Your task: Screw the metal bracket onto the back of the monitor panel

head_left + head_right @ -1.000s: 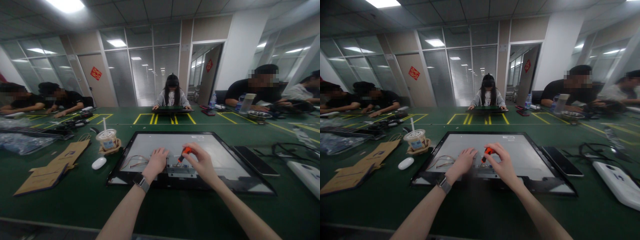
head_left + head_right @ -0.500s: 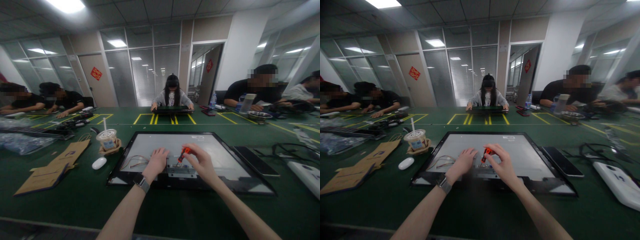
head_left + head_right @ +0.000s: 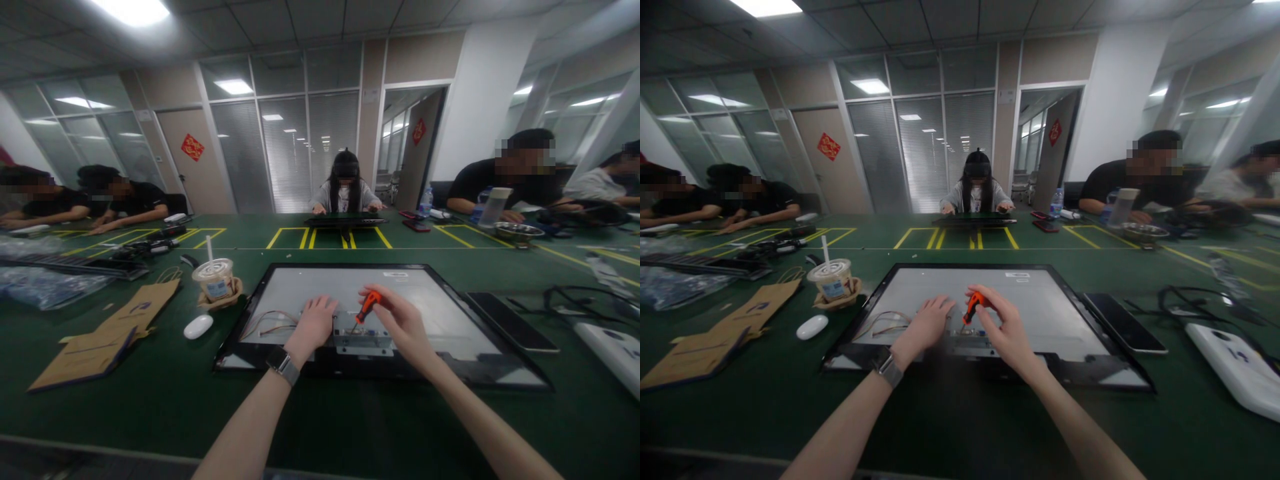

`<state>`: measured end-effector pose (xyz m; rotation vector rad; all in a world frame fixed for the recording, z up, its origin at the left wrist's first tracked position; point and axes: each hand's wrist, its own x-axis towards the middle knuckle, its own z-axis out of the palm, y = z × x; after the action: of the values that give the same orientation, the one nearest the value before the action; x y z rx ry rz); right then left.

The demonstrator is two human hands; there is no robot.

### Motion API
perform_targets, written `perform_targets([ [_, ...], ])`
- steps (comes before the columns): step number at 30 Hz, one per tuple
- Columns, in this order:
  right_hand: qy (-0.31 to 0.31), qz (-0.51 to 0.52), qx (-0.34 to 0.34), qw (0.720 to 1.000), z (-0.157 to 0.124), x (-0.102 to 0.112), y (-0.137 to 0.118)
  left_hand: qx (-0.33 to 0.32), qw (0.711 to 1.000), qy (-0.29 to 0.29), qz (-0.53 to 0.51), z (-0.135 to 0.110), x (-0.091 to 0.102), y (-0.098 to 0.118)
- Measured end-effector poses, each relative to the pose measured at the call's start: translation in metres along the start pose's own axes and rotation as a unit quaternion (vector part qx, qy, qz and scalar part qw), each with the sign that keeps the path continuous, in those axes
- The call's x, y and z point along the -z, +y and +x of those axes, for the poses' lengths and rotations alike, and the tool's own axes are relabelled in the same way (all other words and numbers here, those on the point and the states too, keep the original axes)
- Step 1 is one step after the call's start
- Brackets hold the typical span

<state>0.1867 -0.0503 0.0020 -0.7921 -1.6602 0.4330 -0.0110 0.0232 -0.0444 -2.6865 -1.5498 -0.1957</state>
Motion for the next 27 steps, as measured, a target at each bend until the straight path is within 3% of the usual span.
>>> perform_targets([
  [9,0.044,-0.052,0.022,0.997,0.0048,-0.0031,-0.0013,0.005,1.000,-0.013,0.004,0.0001,0.0030,0.0018],
  [21,0.002,0.005,0.011,1.000,-0.0001,-0.0008,0.0000,-0.002,1.000,0.005,0.003,0.0017,-0.0027,-0.0011],
  [27,0.029,-0.029,0.026,0.999,0.0035,-0.0018,-0.0010,0.004,1.000,-0.006,0.003,0.0011,-0.0013,-0.0002],
])
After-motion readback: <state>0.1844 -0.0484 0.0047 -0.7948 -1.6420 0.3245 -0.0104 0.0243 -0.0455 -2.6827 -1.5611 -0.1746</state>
